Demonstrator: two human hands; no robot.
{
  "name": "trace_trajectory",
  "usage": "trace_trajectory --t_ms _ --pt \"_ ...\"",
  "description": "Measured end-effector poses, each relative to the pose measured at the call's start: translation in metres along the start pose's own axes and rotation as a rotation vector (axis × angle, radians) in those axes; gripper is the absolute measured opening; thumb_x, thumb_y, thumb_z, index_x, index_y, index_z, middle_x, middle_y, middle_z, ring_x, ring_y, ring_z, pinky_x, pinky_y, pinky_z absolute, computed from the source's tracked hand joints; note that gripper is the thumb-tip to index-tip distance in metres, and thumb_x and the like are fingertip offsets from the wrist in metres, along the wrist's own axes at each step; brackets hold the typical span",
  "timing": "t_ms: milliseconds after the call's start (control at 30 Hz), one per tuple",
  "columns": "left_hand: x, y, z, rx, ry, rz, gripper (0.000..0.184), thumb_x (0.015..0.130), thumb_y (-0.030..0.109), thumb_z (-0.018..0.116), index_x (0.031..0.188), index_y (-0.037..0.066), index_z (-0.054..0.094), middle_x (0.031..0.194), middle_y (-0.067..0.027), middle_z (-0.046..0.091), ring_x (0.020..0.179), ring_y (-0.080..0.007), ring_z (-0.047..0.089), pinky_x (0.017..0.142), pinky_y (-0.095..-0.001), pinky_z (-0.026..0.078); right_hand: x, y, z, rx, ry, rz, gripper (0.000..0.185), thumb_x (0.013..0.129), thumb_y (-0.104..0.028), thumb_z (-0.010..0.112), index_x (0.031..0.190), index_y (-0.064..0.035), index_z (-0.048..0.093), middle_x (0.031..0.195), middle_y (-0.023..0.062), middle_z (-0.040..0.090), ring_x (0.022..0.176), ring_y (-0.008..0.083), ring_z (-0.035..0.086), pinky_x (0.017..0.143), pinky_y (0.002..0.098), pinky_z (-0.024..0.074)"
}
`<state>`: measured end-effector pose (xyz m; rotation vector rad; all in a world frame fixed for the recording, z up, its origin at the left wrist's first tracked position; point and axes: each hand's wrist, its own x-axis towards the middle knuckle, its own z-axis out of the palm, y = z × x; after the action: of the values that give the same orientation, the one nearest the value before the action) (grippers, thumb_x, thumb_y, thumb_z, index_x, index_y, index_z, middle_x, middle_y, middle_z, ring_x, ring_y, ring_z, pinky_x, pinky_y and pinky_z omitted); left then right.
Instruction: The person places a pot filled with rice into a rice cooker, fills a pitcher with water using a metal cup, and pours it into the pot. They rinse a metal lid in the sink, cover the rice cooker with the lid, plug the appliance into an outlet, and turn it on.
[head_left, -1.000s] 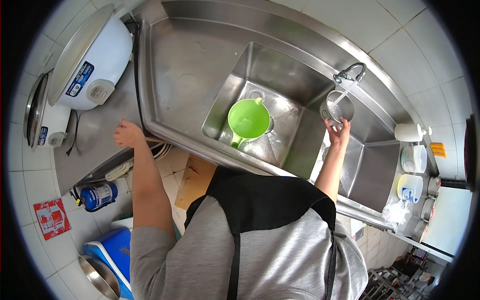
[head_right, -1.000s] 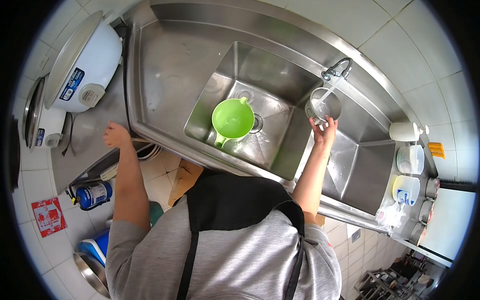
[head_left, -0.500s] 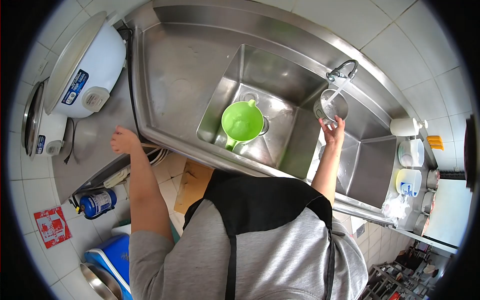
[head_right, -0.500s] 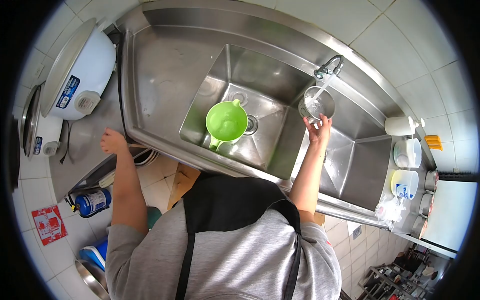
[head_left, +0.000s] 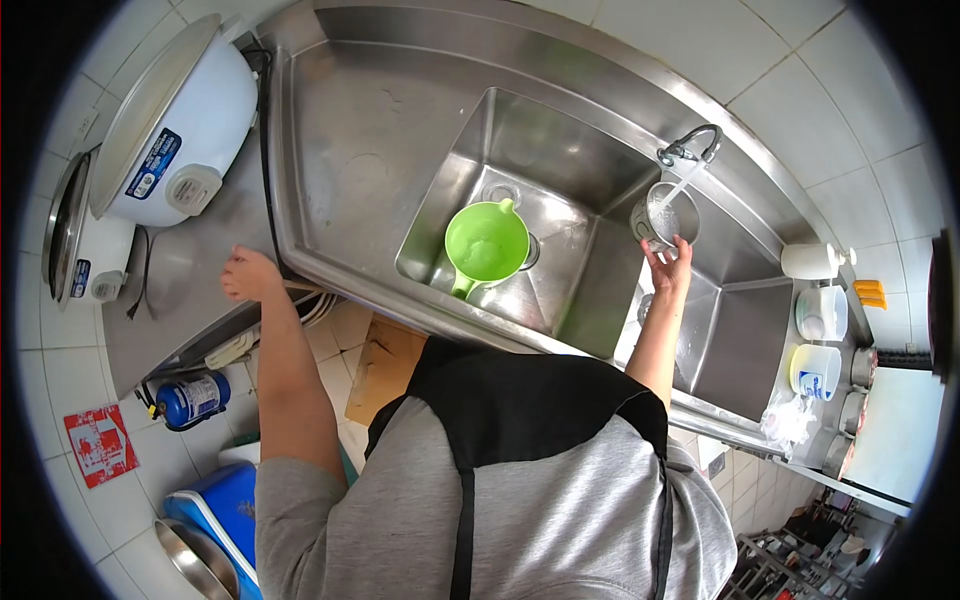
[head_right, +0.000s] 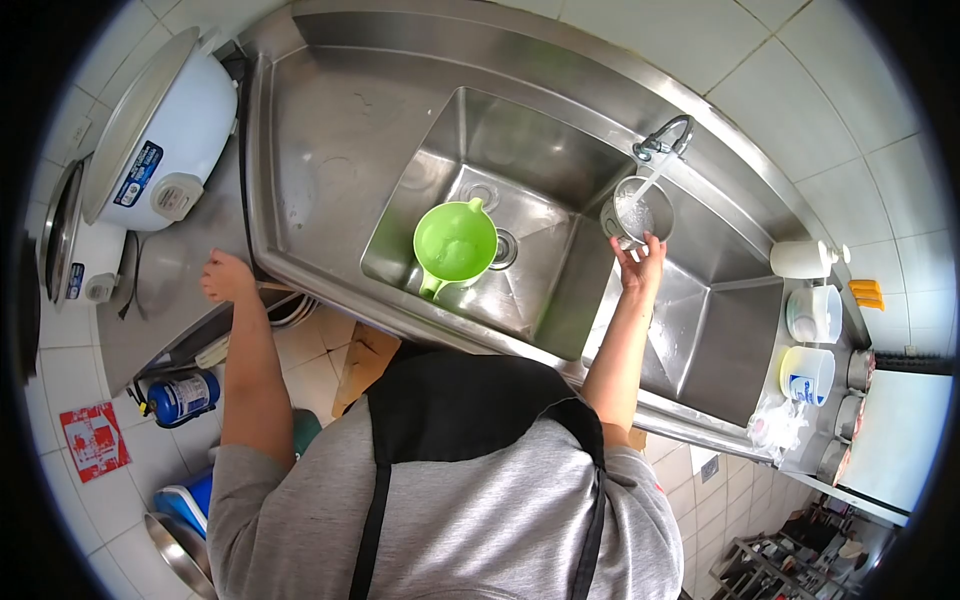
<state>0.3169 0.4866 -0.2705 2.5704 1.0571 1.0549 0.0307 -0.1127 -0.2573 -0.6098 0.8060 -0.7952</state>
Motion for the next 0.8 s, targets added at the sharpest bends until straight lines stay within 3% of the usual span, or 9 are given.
trace_trajectory --t_ms 100,167,300,533,600,800 --pt "0.0 0.001 -0.001 0.081 0.002 0.008 0.045 0.084 0.041 0.035 0.095 0.004 0.059 0.099 -0.0183 0.051 0.096 -0.034 0.045 0.086 -0.0458 0.031 0.007 0.001 -0.011 -0.005 0.032 -0.028 0.048 0.066 -0.009 0.066 0.106 -0.0083 0.04 0.123 0.0222 0.023 0.114 0.0398 0.033 0.076 0.0597 0.0484" --pt "0.008 -0.028 0.041 0.29 0.057 0.203 0.043 0.083 0.039 0.037 0.092 0.002 0.058 0.097 -0.0176 0.052 0.093 -0.0329 0.047 0.085 -0.0446 0.033 0.011 0.004 -0.011 -0.036 0.051 -0.022 0.041 0.069 -0.01 0.063 0.103 -0.0077 0.041 0.118 0.0202 0.028 0.11 0.0399 0.034 0.075 0.0589 0.0492" --pt "0.001 0.003 -0.004 0.043 0.055 0.023 0.041 0.083 0.037 0.039 0.09 0.001 0.057 0.093 -0.0166 0.053 0.091 -0.032 0.048 0.084 -0.0431 0.035 0.026 0.005 -0.023 -0.019 0.027 0.023 0.033 0.072 -0.011 0.062 0.098 -0.0062 0.043 0.114 0.0162 0.033 0.109 0.0373 0.033 0.076 0.0588 0.049" --pt "-0.001 0.008 -0.014 0.038 0.039 0.017 0.034 0.083 0.035 0.044 0.084 0.003 0.057 0.091 -0.0154 0.05 0.092 -0.0308 0.045 0.086 -0.0425 0.031 0.028 0.001 -0.023 0.021 0.017 0.04 0.05 0.07 -0.008 0.064 0.113 -0.0095 0.037 0.124 0.0212 0.026 0.109 0.039 0.036 0.077 0.0585 0.0483" --pt "-0.001 0.007 -0.013 -0.005 0.074 0.029 0.032 0.083 0.034 0.045 0.082 0.004 0.056 0.091 -0.0148 0.049 0.091 -0.0308 0.044 0.086 -0.0425 0.031 0.024 0.0 -0.021 0.034 0.013 0.071 0.049 0.07 -0.008 0.065 0.111 -0.0084 0.038 0.122 0.0226 0.028 0.105 0.0395 0.04 0.077 0.0571 0.0491" --pt "-0.002 0.005 -0.009 -0.044 0.063 0.017 0.036 0.084 0.037 0.04 0.085 0.005 0.057 0.094 -0.0143 0.05 0.095 -0.0318 0.043 0.087 -0.0436 0.03 0.025 0.001 -0.021 -0.017 -0.016 0.006 0.046 0.071 -0.01 0.064 0.11 -0.0069 0.039 0.12 0.0206 0.031 0.11 0.0364 0.036 0.078 0.0558 0.0496"
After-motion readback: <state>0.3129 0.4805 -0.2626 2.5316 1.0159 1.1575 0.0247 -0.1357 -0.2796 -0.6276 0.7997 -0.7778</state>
